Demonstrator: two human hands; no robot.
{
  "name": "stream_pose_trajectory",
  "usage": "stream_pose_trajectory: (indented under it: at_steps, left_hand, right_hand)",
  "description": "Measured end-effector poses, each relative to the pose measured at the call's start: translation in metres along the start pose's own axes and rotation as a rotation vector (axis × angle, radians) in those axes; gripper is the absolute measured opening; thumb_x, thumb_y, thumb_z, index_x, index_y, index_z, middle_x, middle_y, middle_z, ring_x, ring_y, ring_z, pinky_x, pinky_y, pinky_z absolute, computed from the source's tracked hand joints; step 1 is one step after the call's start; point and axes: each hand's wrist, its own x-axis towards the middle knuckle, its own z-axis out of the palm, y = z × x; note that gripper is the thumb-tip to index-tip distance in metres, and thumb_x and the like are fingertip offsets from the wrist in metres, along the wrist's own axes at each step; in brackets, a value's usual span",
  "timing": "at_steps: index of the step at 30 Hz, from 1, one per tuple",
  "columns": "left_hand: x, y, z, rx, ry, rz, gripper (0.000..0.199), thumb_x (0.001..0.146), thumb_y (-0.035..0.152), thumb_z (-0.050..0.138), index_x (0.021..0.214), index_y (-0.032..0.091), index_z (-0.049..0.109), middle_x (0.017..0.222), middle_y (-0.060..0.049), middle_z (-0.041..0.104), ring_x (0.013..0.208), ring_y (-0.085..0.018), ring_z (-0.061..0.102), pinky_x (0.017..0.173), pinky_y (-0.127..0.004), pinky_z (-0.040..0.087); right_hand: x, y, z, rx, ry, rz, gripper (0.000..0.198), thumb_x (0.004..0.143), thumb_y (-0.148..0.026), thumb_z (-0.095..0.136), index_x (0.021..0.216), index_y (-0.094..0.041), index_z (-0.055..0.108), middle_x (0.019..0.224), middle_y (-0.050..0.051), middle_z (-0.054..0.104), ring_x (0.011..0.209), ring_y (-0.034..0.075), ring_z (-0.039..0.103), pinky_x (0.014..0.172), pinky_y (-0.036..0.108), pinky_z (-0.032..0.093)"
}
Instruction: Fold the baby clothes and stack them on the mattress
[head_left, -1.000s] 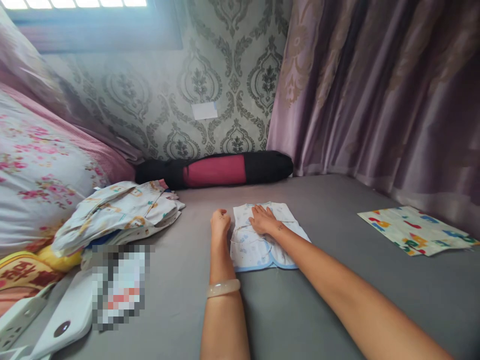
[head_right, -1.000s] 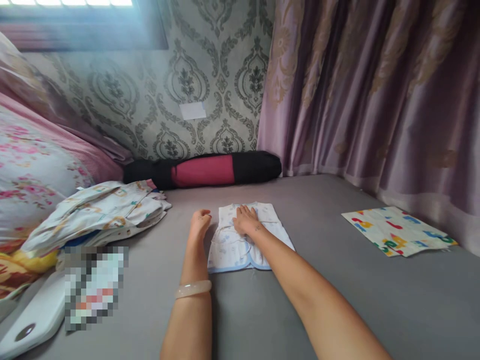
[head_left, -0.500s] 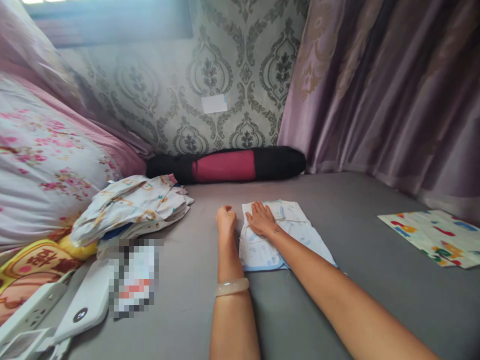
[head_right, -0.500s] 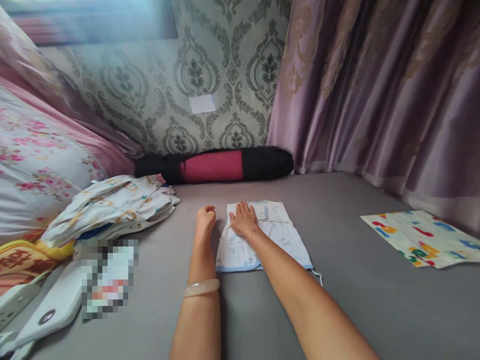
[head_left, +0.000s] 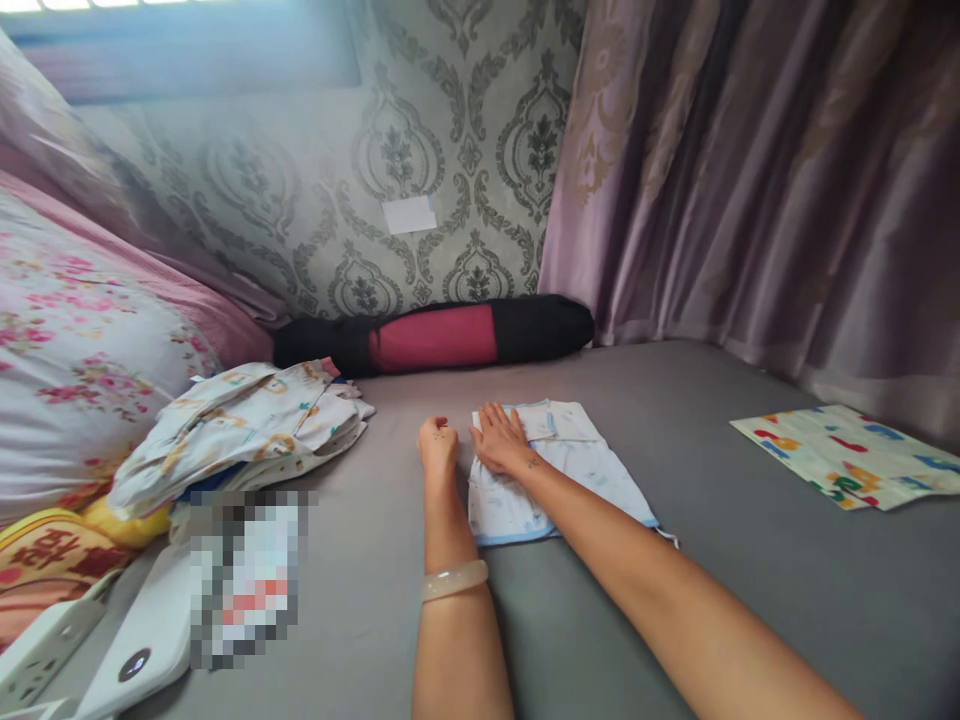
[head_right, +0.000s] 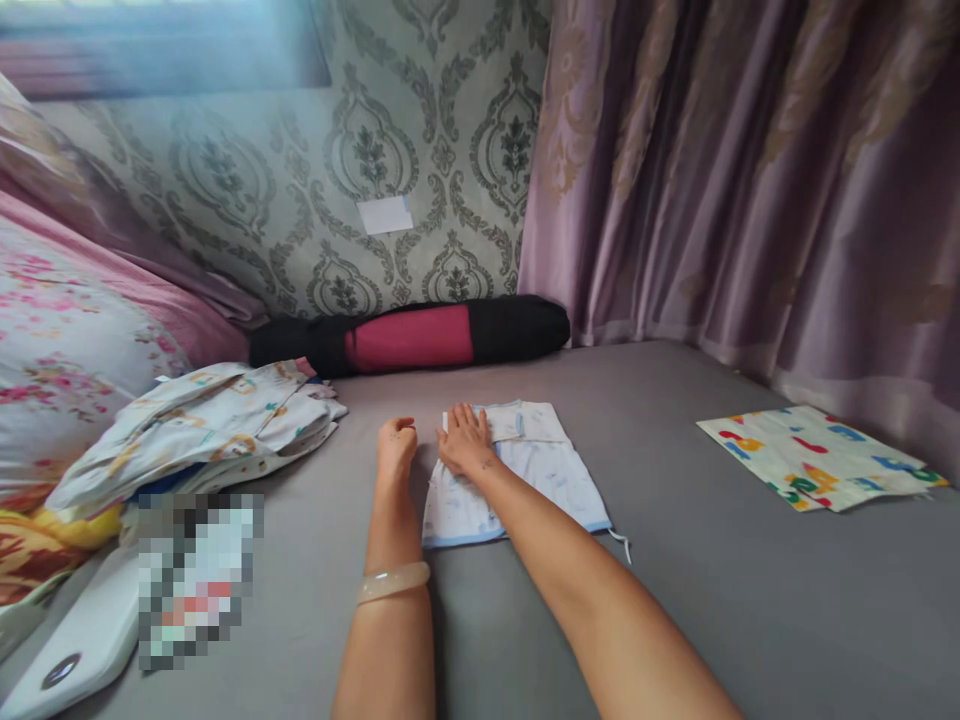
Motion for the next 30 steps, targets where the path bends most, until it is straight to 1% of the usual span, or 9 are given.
stream_pose_trajectory:
  at_steps: [3, 8, 13, 15, 18, 20, 24, 27, 30]
  left_hand:
    - [0.001, -0.001, 0.000, -0.048, 0.054, -0.070, 0.037, 0.074, 0.010, 0.043, 0.105, 0.014, 0.063, 0.111, -0.017, 0.066, 0.110, -0.027, 0.059, 0.094, -0.038, 0.044]
    - [0.002, -0.003, -0.001, -0.072, 0.058, -0.072, 0.038, 0.074, 0.011, 0.043, 0.107, 0.016, 0.062, 0.109, -0.014, 0.067, 0.107, -0.024, 0.061, 0.091, -0.035, 0.045]
    - [0.001, 0.001, -0.001, -0.063, 0.056, -0.063, 0.039, 0.074, 0.012, 0.042, 0.108, 0.012, 0.061, 0.110, -0.017, 0.066, 0.107, -0.025, 0.061, 0.090, -0.034, 0.045]
    - [0.000, 0.007, -0.001, -0.057, 0.045, -0.056, 0.040, 0.074, 0.010, 0.042, 0.109, 0.011, 0.061, 0.111, -0.018, 0.066, 0.107, -0.025, 0.061, 0.091, -0.035, 0.045]
    - [-0.003, 0.017, 0.000, -0.047, 0.027, -0.039, 0.040, 0.075, 0.008, 0.041, 0.110, 0.011, 0.061, 0.111, -0.017, 0.066, 0.108, -0.024, 0.060, 0.092, -0.034, 0.044]
    - [-0.005, 0.024, 0.002, -0.039, 0.029, -0.019, 0.039, 0.077, 0.008, 0.040, 0.110, 0.011, 0.062, 0.109, -0.016, 0.067, 0.107, -0.023, 0.061, 0.092, -0.032, 0.044]
    - [-0.013, 0.040, 0.013, -0.011, 0.006, 0.041, 0.039, 0.078, 0.007, 0.041, 0.111, 0.013, 0.062, 0.106, -0.013, 0.069, 0.104, -0.021, 0.062, 0.091, -0.031, 0.045]
    - [-0.021, 0.052, 0.030, 0.027, -0.065, 0.143, 0.040, 0.080, 0.006, 0.042, 0.114, 0.014, 0.061, 0.108, -0.012, 0.069, 0.104, -0.020, 0.062, 0.091, -0.030, 0.045]
    - [-0.029, 0.059, 0.050, 0.093, -0.119, 0.254, 0.036, 0.086, 0.011, 0.041, 0.117, 0.014, 0.059, 0.112, -0.013, 0.067, 0.107, -0.021, 0.061, 0.093, -0.031, 0.044]
  right_hand:
    - [-0.003, -0.012, 0.007, 0.044, -0.010, -0.029, 0.060, 0.095, -0.039, 0.023, 0.145, -0.006, 0.030, 0.153, 0.012, 0.024, 0.142, 0.023, 0.015, 0.113, 0.043, 0.004]
    - [-0.007, -0.019, 0.017, 0.070, 0.021, -0.008, 0.056, 0.095, -0.036, 0.024, 0.144, -0.010, 0.033, 0.153, 0.011, 0.024, 0.142, 0.021, 0.015, 0.113, 0.041, 0.004]
    - [-0.007, -0.017, 0.020, 0.078, 0.033, -0.003, 0.056, 0.095, -0.035, 0.024, 0.144, -0.010, 0.033, 0.153, 0.010, 0.024, 0.142, 0.020, 0.014, 0.114, 0.041, 0.003]
    - [-0.004, -0.017, 0.017, 0.091, 0.000, -0.002, 0.057, 0.095, -0.035, 0.024, 0.144, -0.009, 0.032, 0.154, 0.011, 0.023, 0.142, 0.021, 0.014, 0.114, 0.042, 0.003]
    - [0.001, -0.013, 0.004, 0.163, -0.111, -0.010, 0.058, 0.095, -0.037, 0.021, 0.145, -0.008, 0.030, 0.154, 0.012, 0.022, 0.142, 0.022, 0.016, 0.114, 0.043, 0.008]
    - [0.004, -0.005, -0.007, 0.216, -0.129, -0.017, 0.059, 0.096, -0.038, 0.019, 0.146, -0.008, 0.028, 0.154, 0.012, 0.023, 0.141, 0.021, 0.017, 0.114, 0.042, 0.011]
    - [-0.002, 0.024, -0.022, 0.195, -0.024, -0.010, 0.057, 0.096, -0.036, 0.020, 0.145, -0.008, 0.029, 0.153, 0.012, 0.025, 0.141, 0.022, 0.018, 0.114, 0.043, 0.010]
    - [-0.013, 0.056, -0.026, 0.125, 0.013, 0.021, 0.057, 0.096, -0.035, 0.022, 0.144, -0.006, 0.031, 0.152, 0.014, 0.026, 0.141, 0.023, 0.018, 0.114, 0.043, 0.008]
    - [-0.021, 0.085, -0.029, 0.064, 0.025, 0.073, 0.057, 0.096, -0.034, 0.021, 0.144, -0.005, 0.031, 0.152, 0.015, 0.026, 0.141, 0.024, 0.018, 0.114, 0.044, 0.008]
